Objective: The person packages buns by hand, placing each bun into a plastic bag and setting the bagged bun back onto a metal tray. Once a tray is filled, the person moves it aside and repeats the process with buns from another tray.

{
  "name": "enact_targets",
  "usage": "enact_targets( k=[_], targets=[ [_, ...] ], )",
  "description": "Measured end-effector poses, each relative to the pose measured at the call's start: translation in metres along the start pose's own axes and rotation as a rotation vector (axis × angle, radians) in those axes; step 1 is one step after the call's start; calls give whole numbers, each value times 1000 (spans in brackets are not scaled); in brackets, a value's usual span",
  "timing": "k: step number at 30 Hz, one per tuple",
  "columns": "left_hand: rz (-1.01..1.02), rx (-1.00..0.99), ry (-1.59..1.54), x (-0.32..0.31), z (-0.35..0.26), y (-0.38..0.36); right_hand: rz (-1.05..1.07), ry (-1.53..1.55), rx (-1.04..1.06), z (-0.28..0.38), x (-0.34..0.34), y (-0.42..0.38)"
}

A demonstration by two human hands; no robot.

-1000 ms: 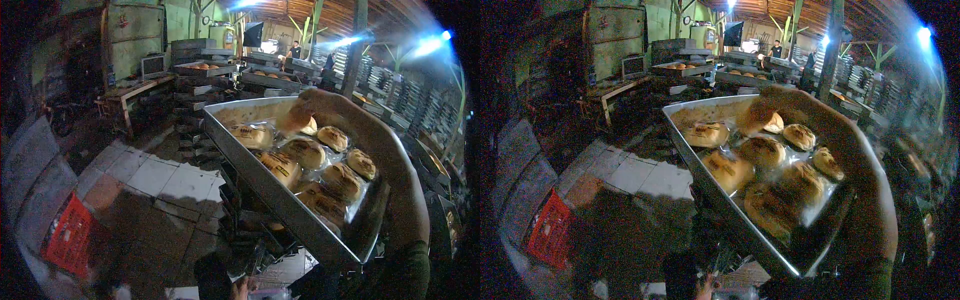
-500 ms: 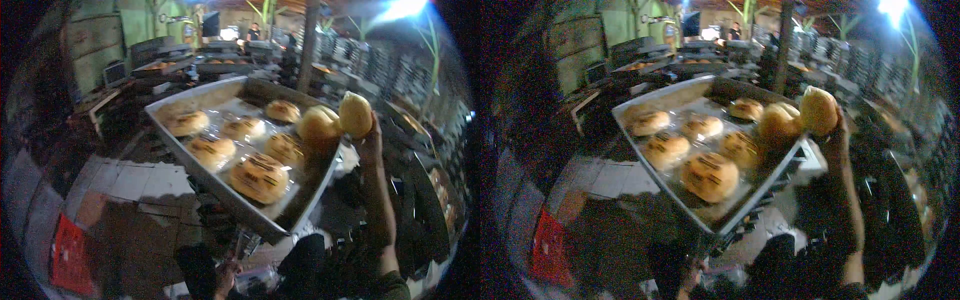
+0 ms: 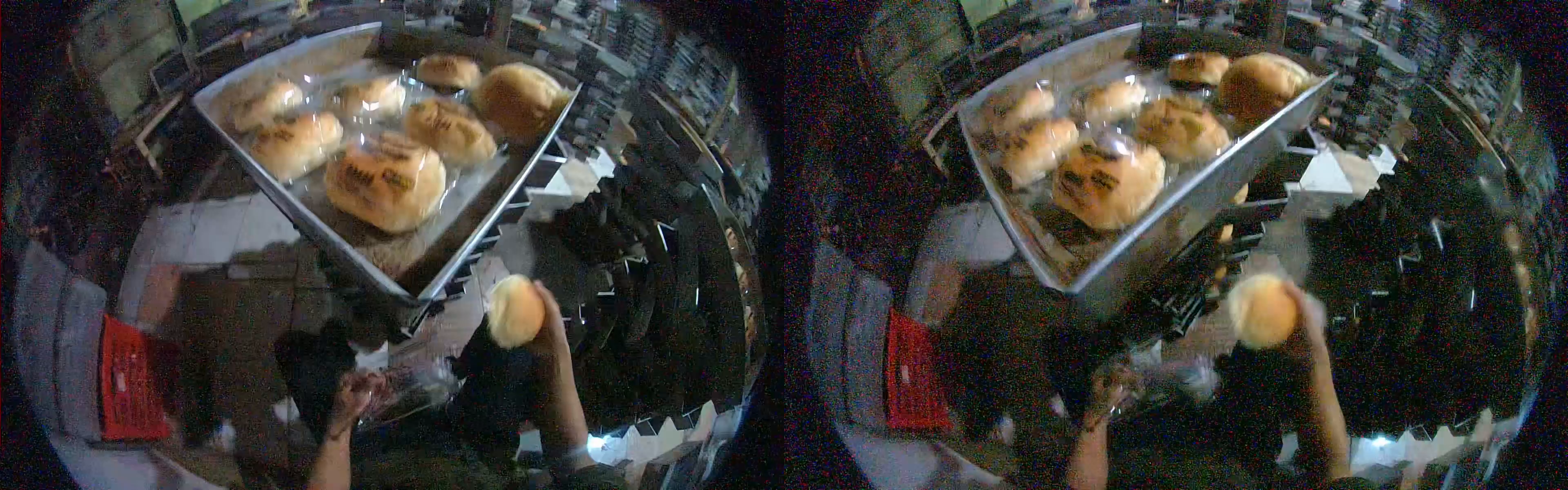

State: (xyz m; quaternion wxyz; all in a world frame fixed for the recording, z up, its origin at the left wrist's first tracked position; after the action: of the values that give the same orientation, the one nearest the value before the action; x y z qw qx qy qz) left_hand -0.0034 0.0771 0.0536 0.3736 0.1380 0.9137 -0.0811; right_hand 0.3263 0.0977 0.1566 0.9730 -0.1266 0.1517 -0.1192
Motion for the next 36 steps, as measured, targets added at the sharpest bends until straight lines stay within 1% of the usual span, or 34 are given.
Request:
enact_targets(
  k=[1,3,4,5,6,7,9,10,11,13,14,15,17,18,19,21,22,23,24,25,26,27,28,29,30,32,33,35,36],
  targets=[
    [48,-51,59,0,-6,5,36,-129,-135,-12,-15,-12],
    [-200,412,-220,-8,-3,6,254,-231,-295,-27,-35,-23],
    [-204,407,-230,-7,2,7,383,-432,-205,-21,-45,-23],
    [-76,218,202,-6,-8,15,517,-631,-106,-16,-61,-26],
    [47,22,633,-13,-19,19,584,-803,-9,-11,-75,-32],
    [24,12,632,-24,-27,12,685,-689,-36,-23,-86,-42],
    [137,-26,788,-68,-47,8,597,-754,-78,-47,-85,-48],
    [172,-96,878,-77,-56,7,673,-770,-68,-32,-111,-59],
    [150,-94,881,-71,-62,6,693,-768,-75,-35,-110,-60],
    [-49,-71,932,-42,-84,4,708,-455,-222,-41,-104,-63],
    [-24,-91,912,-44,-92,0,684,-396,-139,-38,-106,-60],
    [-35,-93,913,-48,-94,-2,695,-398,-142,-40,-111,-63],
    [89,-111,972,-72,-90,-1,599,-604,-144,-40,-124,-65],
    [116,-53,908,-75,-91,-1,550,-633,-135,-43,-123,-62],
    [114,-62,912,-69,-92,-3,555,-633,-126,-45,-120,-60],
    [-326,-418,1064,-36,-132,-16,350,-665,-52,-36,-97,-41],
    [-607,-662,805,-20,-154,-32,278,-642,80,-34,-90,-33],
    [-701,-619,409,3,-129,-48,152,-626,142,-47,-74,-29],
    [-765,-555,9,17,-95,-54,110,-744,232,-33,-87,-39],
    [-663,-276,-99,-28,-75,-43,64,-854,323,-22,-113,-53],
    [-704,-369,136,-35,-55,-38,144,-889,420,-31,-138,-65],
    [-695,-388,133,-45,-65,-38,228,-929,510,-41,-161,-80],
    [-378,-357,19,-80,-75,-31,311,-900,624,-39,-193,-105],
    [-262,-321,-68,-91,-77,-26,390,-866,735,-30,-216,-130],
    [-239,-298,-144,-90,-72,-21,391,-868,760,-17,-219,-132],
    [-230,-258,-238,-88,-60,-13,427,-748,1057,13,-225,-149],
    [-222,-239,-292,-84,-56,-11,687,-332,471,-16,-220,-134],
    [-203,-211,-363,-79,-53,-6,428,-508,849,26,-203,-123],
    [-188,-193,-388,-78,-52,-5,425,-507,851,26,-203,-126]
  ],
)
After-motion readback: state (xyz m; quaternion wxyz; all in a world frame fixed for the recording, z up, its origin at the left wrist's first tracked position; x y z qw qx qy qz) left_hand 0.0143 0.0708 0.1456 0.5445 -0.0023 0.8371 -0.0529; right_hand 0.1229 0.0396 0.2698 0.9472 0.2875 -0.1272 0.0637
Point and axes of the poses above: each hand's wrist, its own y-axis towards the middle knuckle, its own x-axis out of the back of the hand, z = x × y, the point moved 8 cm from there along y, towards the middle knuckle, and after that the axes turned 15 degrees about -y, right-handed, at the moved point
